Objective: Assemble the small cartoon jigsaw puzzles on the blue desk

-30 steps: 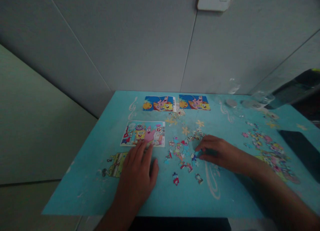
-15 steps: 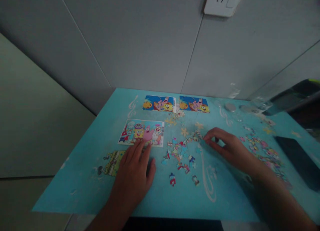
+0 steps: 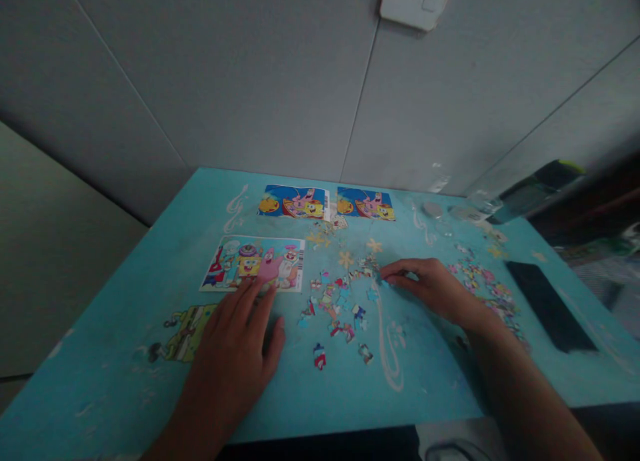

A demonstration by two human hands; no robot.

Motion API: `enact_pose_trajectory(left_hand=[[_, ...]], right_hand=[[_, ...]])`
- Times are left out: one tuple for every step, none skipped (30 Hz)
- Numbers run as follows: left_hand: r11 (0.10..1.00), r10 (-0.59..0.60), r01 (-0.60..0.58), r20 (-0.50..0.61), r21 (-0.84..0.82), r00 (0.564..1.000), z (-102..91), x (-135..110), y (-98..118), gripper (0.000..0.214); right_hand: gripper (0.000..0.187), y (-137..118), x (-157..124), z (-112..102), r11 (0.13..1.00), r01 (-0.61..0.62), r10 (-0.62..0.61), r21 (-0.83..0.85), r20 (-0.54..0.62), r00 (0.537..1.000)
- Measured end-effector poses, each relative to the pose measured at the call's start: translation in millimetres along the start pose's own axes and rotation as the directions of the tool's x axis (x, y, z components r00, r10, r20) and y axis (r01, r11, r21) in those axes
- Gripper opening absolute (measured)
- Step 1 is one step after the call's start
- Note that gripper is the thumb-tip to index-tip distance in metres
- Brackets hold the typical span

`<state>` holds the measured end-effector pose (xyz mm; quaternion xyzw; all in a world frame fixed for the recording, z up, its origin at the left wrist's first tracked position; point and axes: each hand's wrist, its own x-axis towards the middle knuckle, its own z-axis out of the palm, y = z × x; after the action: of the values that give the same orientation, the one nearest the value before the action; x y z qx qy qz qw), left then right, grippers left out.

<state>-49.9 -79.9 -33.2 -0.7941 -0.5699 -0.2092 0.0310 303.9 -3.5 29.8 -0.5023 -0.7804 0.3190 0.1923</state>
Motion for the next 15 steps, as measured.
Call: enact_pose_trajectory(left_hand=[[1.0, 0.002, -0.002, -0.001, 0.0, 1.0, -0.1, 0.0, -0.1, 0.049], [1.0, 0.005, -0.005, -0.002, -0.001, 1.0, -0.2, 0.1, -0.1, 0.049], [1.0, 0.008, -0.008, -0.002, -0.001, 1.0, -0.4, 0.2, 0.0, 0.048], [1.0, 0.01, -0.01, -0.001, -0.001, 1.0, -0.5, 0.4, 0.0, 0.048], [1.0, 0.011, -0.011, 0.002, 0.001, 1.0, -0.7, 0.5, 0.0, 0.048], [1.0, 0.011, -0.011, 0.006, 0.003, 1.0, -0.8, 0.7, 0.0, 0.048], [1.0, 0.011, -0.011, 0.009, 0.006, 1.0, -0.9, 0.8, 0.0, 0.048], [1.0, 0.01, -0.01, 0.011, 0.007, 1.0, -1.0, 0.9, -0.1, 0.048], [1.0, 0.012, -0.012, 0.014, 0.007, 1.0, -1.0, 1.0, -0.2, 0.048], [1.0, 0.013, -0.013, 0.016, 0.007, 1.0, -1.1, 1.0, -0.4, 0.048], [1.0, 0.016, -0.017, 0.019, 0.007, 1.0, -1.1, 1.0, -0.5, 0.049], [1.0, 0.018, -0.019, 0.021, 0.008, 1.0, -1.2, 1.1, -0.6, 0.049], [1.0, 0.019, -0.019, 0.022, 0.01, 1.0, -1.4, 1.1, -0.6, 0.049], [1.0, 0.018, -0.018, 0.022, 0.011, 1.0, -1.6, 1.1, -0.5, 0.048], [1.0, 0.017, -0.018, 0.02, 0.013, 1.0, -1.8, 1.1, -0.2, 0.049]], right_hand=[[0.02, 0.2, -0.3, -1.6, 1.0, 0.009, -0.009, -0.007, -0.002, 1.0], [0.021, 1.0, -0.7, -3.4, 1.0, 0.018, -0.018, -0.015, -0.004, 1.0], [0.022, 2.1, -0.9, -5.2, 0.999, 0.029, -0.029, -0.023, -0.009, 1.0], [0.022, 3.5, -1.0, -6.7, 0.999, 0.039, -0.04, -0.028, -0.016, 0.999], [0.023, 4.9, -1.0, -7.9, 0.998, 0.05, -0.051, -0.03, -0.023, 0.998], [0.023, 6.4, -1.0, -8.6, 0.998, 0.058, -0.059, -0.03, -0.029, 0.998], [0.022, 7.6, -0.8, -9.0, 0.997, 0.065, -0.066, -0.029, -0.036, 0.997], [0.022, 8.5, -0.7, -9.1, 0.997, 0.068, -0.069, -0.026, -0.041, 0.997], [0.022, 9.2, -0.7, -8.9, 0.998, 0.065, -0.066, -0.023, -0.045, 0.997], [0.022, 9.5, -0.7, -8.5, 0.998, 0.06, -0.061, -0.019, -0.045, 0.997], [0.021, 9.6, -0.7, -7.9, 0.998, 0.055, -0.055, -0.014, -0.045, 0.997], [0.021, 9.4, -0.8, -7.3, 0.999, 0.05, -0.051, -0.005, -0.045, 0.998], [0.021, 9.2, -0.9, -6.6, 0.999, 0.045, -0.044, 0.006, -0.045, 0.998], [0.021, 8.9, -0.9, -6.0, 0.999, 0.036, -0.035, 0.017, -0.044, 0.998], [0.02, 8.7, -0.9, -5.4, 0.999, 0.025, -0.024, 0.028, -0.045, 0.999]])
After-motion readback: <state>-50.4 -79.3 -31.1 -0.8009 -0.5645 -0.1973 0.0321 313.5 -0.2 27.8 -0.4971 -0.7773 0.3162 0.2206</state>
